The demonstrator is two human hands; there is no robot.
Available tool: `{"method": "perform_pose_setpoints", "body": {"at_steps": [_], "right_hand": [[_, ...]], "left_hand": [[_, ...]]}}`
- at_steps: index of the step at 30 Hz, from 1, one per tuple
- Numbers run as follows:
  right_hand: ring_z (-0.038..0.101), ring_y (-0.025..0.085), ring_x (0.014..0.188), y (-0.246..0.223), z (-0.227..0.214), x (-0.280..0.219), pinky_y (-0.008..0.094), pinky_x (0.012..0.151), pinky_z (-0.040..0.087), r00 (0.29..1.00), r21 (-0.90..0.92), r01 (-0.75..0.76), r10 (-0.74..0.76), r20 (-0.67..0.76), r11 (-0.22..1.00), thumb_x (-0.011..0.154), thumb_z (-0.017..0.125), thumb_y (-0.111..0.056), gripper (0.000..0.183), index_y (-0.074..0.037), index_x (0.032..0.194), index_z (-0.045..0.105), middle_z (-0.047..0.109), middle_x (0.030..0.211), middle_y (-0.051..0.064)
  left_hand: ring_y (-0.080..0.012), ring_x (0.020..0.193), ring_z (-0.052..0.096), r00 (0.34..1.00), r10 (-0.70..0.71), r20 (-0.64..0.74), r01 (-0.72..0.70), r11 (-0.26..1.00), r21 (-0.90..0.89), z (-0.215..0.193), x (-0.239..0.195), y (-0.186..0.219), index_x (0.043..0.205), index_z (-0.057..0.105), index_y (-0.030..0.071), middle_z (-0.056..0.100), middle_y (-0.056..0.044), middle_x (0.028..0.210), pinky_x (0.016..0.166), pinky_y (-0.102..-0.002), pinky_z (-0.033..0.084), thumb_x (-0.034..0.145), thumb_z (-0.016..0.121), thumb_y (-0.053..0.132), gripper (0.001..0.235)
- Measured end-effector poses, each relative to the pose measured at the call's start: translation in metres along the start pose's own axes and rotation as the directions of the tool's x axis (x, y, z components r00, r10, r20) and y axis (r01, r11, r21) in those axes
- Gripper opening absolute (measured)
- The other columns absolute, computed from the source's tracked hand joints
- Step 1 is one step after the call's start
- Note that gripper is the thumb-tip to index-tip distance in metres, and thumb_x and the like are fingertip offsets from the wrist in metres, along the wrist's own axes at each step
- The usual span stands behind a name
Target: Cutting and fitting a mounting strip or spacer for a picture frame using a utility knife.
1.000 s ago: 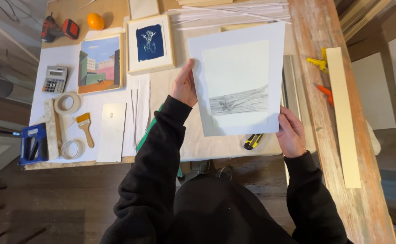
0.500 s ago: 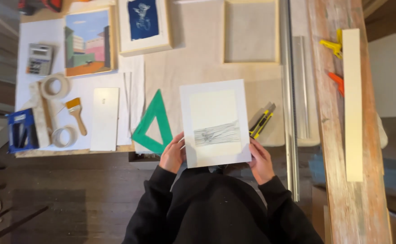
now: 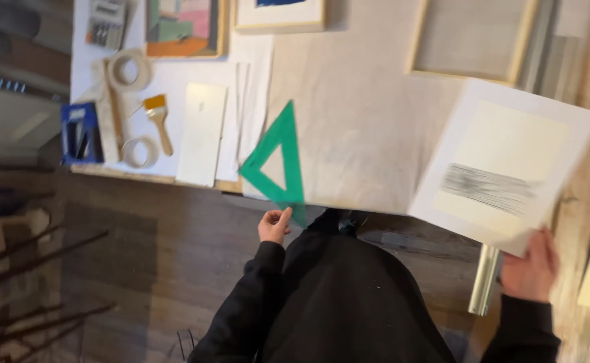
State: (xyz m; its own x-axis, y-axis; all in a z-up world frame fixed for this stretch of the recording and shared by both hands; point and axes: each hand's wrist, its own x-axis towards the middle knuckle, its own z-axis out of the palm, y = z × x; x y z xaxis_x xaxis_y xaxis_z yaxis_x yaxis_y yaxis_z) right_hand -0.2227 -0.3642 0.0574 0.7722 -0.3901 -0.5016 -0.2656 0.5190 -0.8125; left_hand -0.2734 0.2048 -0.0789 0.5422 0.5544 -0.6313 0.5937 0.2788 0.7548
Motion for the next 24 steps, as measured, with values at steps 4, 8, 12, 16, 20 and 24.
{"method": "perform_pose_setpoints", "body": {"at_steps": [4, 8, 12, 16, 20, 24], "right_hand": [[0.076, 0.01, 0.129, -0.031, 0.032, -0.014, 0.029, 0.114, 0.069, 0.999, -0.081, 0.035, -0.034, 0.016, 0.996, 0.118, 0.054, -0.017, 0.038, -0.017, 0.155, 0.063, 0.071, 0.152, 0.001], [0.075, 0.009, 0.127, -0.033, 0.03, -0.003, 0.027, 0.112, 0.066, 0.996, -0.09, 0.052, -0.046, 0.076, 0.995, 0.116, 0.055, -0.016, 0.043, -0.012, 0.159, 0.061, 0.073, 0.147, 0.001], [0.074, 0.008, 0.124, -0.035, 0.027, -0.003, 0.027, 0.109, 0.064, 0.998, -0.085, 0.043, -0.039, 0.05, 0.995, 0.117, 0.055, -0.015, 0.036, -0.015, 0.152, 0.064, 0.073, 0.143, 0.0], [0.068, 0.009, 0.136, -0.028, 0.008, -0.001, 0.035, 0.121, 0.06, 0.999, -0.135, 0.04, -0.04, 0.005, 0.99, 0.116, 0.052, -0.015, 0.039, -0.021, 0.154, 0.061, 0.067, 0.153, -0.002], [0.069, 0.009, 0.139, -0.025, 0.013, -0.002, 0.03, 0.123, 0.059, 0.998, -0.073, 0.056, -0.054, 0.02, 0.996, 0.116, 0.054, -0.015, 0.042, -0.017, 0.157, 0.061, 0.069, 0.153, 0.0], [0.068, 0.01, 0.139, -0.012, 0.0, 0.014, 0.037, 0.124, 0.058, 0.995, -0.055, 0.069, -0.064, 0.076, 0.996, 0.118, 0.055, -0.017, 0.033, -0.022, 0.15, 0.064, 0.069, 0.151, -0.003]], "left_hand": [[-0.03, 0.107, 0.066, 0.956, -0.291, 0.039, 0.283, 0.879, -0.383, 0.004, 0.007, -0.008, 0.138, 0.049, 0.005, 0.057, -0.016, 0.127, 0.088, -0.049, 0.059, 0.085, 0.085, 0.017, 0.065], [-0.0236, 0.095, 0.068, 0.947, -0.257, 0.193, 0.319, 0.826, -0.465, 0.01, -0.001, 0.011, 0.123, 0.061, 0.01, 0.069, -0.009, 0.112, 0.082, -0.038, 0.055, 0.094, 0.077, 0.007, 0.033], [-0.0187, 0.089, 0.07, 0.947, 0.029, 0.32, 0.178, 0.781, -0.598, 0.006, -0.016, 0.023, 0.124, 0.067, 0.007, 0.073, -0.007, 0.114, 0.074, -0.032, 0.057, 0.102, 0.069, -0.002, 0.024], [-0.0193, 0.092, 0.071, 0.939, 0.041, 0.342, 0.172, 0.805, -0.568, 0.012, -0.047, 0.081, 0.128, 0.065, 0.005, 0.072, -0.009, 0.115, 0.078, -0.033, 0.059, 0.101, 0.069, -0.001, 0.028], [-0.0174, 0.088, 0.073, 0.946, 0.106, 0.307, 0.102, 0.8, -0.591, 0.019, -0.035, 0.117, 0.131, 0.064, 0.006, 0.073, -0.011, 0.121, 0.069, -0.027, 0.062, 0.101, 0.069, -0.001, 0.031], [-0.0248, 0.101, 0.067, 0.967, 0.077, 0.243, 0.074, 0.827, -0.558, 0.02, -0.021, 0.179, 0.141, 0.059, 0.006, 0.068, -0.016, 0.13, 0.087, -0.04, 0.06, 0.1, 0.065, 0.006, 0.042]]}}
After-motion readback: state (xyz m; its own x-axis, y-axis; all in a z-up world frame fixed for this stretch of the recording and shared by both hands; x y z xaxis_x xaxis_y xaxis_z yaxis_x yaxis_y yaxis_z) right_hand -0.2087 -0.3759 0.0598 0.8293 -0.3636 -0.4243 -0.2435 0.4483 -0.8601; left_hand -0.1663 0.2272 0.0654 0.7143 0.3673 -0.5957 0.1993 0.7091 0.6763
